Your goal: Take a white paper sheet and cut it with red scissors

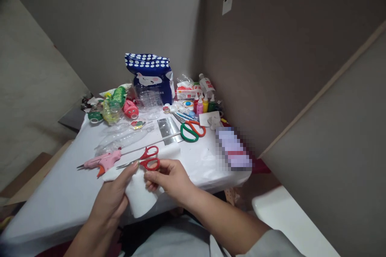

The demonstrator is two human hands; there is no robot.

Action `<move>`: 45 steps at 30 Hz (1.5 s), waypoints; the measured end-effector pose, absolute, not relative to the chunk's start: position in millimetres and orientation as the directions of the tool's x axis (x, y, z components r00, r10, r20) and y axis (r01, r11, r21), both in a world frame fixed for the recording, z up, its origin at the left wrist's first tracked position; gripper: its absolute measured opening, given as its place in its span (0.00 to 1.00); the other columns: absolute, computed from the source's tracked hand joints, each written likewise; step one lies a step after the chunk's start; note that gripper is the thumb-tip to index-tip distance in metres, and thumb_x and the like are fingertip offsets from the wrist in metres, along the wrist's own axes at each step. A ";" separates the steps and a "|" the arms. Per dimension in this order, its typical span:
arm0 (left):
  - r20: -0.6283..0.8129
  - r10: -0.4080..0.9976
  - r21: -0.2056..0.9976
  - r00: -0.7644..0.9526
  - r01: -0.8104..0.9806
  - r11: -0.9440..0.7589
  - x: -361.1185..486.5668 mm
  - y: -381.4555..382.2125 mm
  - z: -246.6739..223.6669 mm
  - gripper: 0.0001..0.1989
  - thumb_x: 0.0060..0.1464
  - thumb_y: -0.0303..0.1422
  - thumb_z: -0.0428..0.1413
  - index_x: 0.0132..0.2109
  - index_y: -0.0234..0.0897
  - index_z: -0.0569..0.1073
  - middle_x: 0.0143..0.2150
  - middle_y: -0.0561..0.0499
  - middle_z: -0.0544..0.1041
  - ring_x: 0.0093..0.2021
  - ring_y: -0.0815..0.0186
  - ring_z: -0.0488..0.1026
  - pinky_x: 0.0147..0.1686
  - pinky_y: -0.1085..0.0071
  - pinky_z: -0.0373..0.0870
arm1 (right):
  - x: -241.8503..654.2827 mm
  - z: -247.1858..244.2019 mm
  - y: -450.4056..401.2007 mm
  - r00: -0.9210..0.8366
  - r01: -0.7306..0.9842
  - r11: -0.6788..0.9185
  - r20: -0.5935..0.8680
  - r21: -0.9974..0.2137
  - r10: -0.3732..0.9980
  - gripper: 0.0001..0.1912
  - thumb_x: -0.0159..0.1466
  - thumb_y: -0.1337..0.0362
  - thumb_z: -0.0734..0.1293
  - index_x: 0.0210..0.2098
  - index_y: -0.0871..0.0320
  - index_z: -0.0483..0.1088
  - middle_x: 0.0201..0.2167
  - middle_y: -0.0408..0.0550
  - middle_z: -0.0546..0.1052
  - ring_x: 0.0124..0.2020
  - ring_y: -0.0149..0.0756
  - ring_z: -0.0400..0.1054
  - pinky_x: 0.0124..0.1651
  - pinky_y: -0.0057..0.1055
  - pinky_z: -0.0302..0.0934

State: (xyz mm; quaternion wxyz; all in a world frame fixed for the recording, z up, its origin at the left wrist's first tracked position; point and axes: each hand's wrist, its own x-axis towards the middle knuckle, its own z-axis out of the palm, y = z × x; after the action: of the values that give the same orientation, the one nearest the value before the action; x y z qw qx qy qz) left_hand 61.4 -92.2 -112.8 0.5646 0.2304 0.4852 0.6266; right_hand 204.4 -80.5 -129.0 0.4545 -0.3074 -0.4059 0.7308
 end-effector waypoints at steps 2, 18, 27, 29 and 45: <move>-0.262 0.919 0.867 -0.293 -0.491 0.091 61.7 -91.6 -110.9 0.30 0.33 0.31 0.73 0.48 0.29 0.77 0.37 0.45 0.83 0.40 0.53 0.80 0.41 0.64 0.78 | 207.9 -127.6 -80.0 -0.377 -0.398 -0.232 -0.073 -0.888 0.923 0.19 0.49 0.52 0.78 0.25 0.61 0.71 0.19 0.41 0.75 0.21 0.26 0.66 0.28 0.27 0.61; -0.319 0.902 0.851 -0.292 -0.507 0.136 51.5 -92.2 -116.6 0.31 0.31 0.31 0.73 0.47 0.30 0.78 0.39 0.44 0.83 0.46 0.51 0.79 0.48 0.60 0.76 | 275.1 -95.0 -86.7 -0.551 0.264 0.193 0.017 -0.945 0.835 0.09 0.59 0.63 0.71 0.24 0.59 0.72 0.23 0.42 0.73 0.26 0.29 0.64 0.31 0.27 0.58; -0.179 0.964 0.905 -0.196 -0.417 0.083 62.3 -93.6 -116.2 0.30 0.38 0.33 0.71 0.51 0.32 0.77 0.44 0.43 0.82 0.48 0.52 0.78 0.52 0.59 0.73 | 243.8 -93.5 -86.0 -0.367 0.460 0.609 0.486 -0.646 0.793 0.14 0.64 0.66 0.67 0.50 0.55 0.72 0.51 0.55 0.71 0.51 0.42 0.67 0.52 0.40 0.64; -0.146 0.965 0.928 -0.216 -0.369 0.057 64.7 -94.7 -112.6 0.29 0.40 0.34 0.71 0.51 0.32 0.77 0.43 0.43 0.82 0.47 0.52 0.78 0.52 0.60 0.73 | 234.1 -100.3 -78.2 -0.379 0.458 0.598 0.465 -0.658 0.800 0.13 0.64 0.67 0.67 0.49 0.55 0.72 0.50 0.55 0.71 0.49 0.42 0.68 0.49 0.39 0.65; 0.001 0.982 0.993 -0.187 0.120 0.022 61.4 -98.4 -94.5 0.20 0.35 0.30 0.70 0.41 0.41 0.80 0.35 0.47 0.83 0.48 0.50 0.78 0.54 0.62 0.68 | 218.7 -118.0 -66.7 -0.206 0.267 0.522 0.482 -0.810 0.852 0.07 0.59 0.71 0.67 0.38 0.56 0.73 0.38 0.47 0.64 0.39 0.36 0.64 0.35 0.31 0.62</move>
State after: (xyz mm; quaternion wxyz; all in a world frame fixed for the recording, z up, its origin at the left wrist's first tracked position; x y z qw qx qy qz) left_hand 61.4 -98.4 -94.5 0.4224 0.4777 0.5767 0.5107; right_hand 218.7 -66.7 -118.0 0.4953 -0.3896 -0.7183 0.2949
